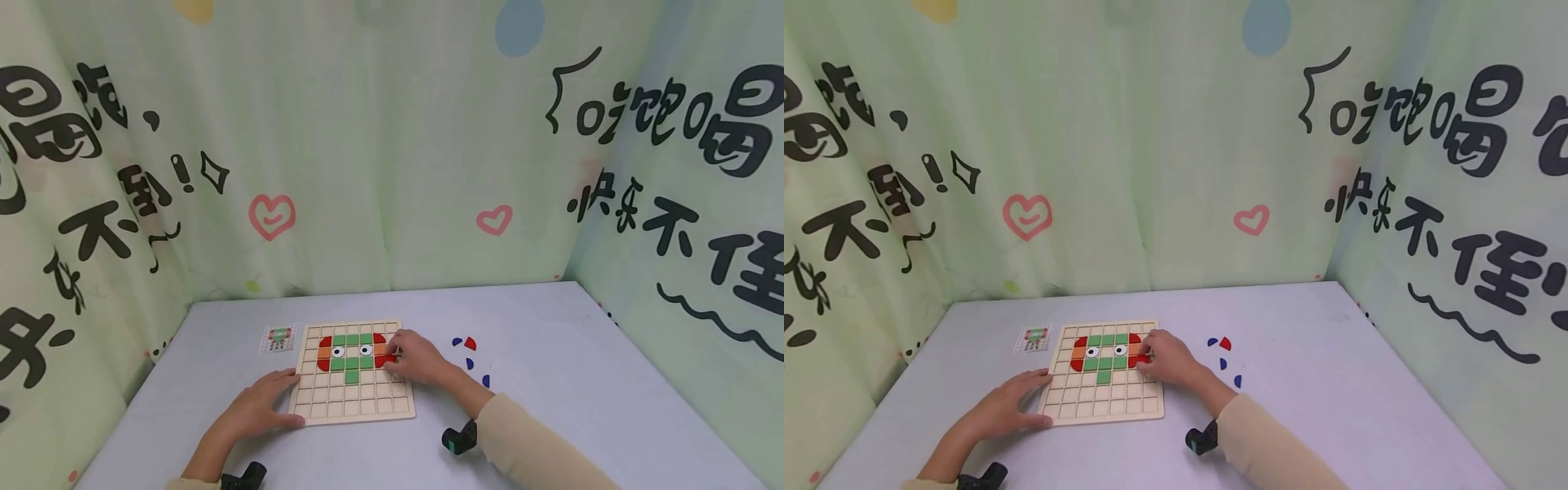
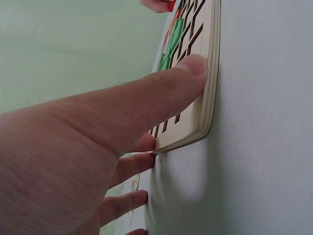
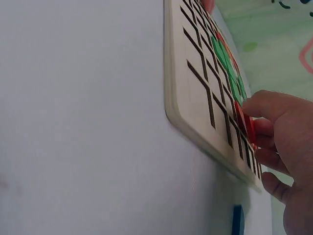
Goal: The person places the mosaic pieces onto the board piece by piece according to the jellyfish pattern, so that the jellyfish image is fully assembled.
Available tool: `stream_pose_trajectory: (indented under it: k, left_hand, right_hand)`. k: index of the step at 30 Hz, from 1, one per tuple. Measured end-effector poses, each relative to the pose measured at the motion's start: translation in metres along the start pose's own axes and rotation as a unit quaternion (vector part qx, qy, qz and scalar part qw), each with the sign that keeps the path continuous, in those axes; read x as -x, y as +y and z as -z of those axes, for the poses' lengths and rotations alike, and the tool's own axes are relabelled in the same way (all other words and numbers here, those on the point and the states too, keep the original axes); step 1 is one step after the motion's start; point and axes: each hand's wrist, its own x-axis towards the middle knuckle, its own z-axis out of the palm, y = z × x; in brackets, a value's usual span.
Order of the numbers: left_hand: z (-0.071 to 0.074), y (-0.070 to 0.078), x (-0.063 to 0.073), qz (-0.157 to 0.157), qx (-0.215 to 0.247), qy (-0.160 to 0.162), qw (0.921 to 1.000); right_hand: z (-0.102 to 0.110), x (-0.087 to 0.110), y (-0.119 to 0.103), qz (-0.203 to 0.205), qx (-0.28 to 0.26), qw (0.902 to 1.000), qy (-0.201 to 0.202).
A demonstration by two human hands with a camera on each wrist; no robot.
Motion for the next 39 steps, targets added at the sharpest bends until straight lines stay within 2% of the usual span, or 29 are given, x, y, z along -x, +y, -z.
stream_pose_trajectory:
  k: [5, 8, 15, 22, 26, 36, 39]
  left_hand:
    - [-0.002, -0.001, 0.0, 0.001, 0.008, 0.0, 1.0]
    - [-0.004, -0.002, 0.0, 0.002, 0.013, 0.001, 0.9999]
    - [-0.004, -0.004, -0.001, 0.001, 0.008, 0.003, 1.0]
    - [-0.003, -0.004, 0.0, -0.001, 0.007, 0.005, 1.0]
    - [-0.003, -0.004, -0.001, -0.003, 0.005, 0.007, 1.0]
    - [-0.003, -0.005, -0.002, -0.002, 0.006, 0.007, 1.0]
    - [-0.004, -0.005, -0.002, -0.003, 0.006, 0.006, 1.0]
  right_hand:
    - [-0.014, 0.002, -0.019, 0.07, 0.021, 0.9972, -0.018]
    - [-0.017, 0.003, -0.026, 0.086, 0.02, 0.9959, -0.018]
    - [-0.017, 0.006, -0.027, 0.067, -0.007, 0.9975, -0.023]
    - [-0.017, 0.004, -0.026, 0.076, -0.015, 0.9966, -0.028]
    - [-0.018, 0.002, -0.026, 0.068, -0.019, 0.9971, -0.03]
    - [-0.023, 0.0, -0.038, 0.052, 0.027, 0.9976, -0.036]
    - [-0.022, 0.001, -0.039, 0.052, 0.019, 0.9974, -0.047]
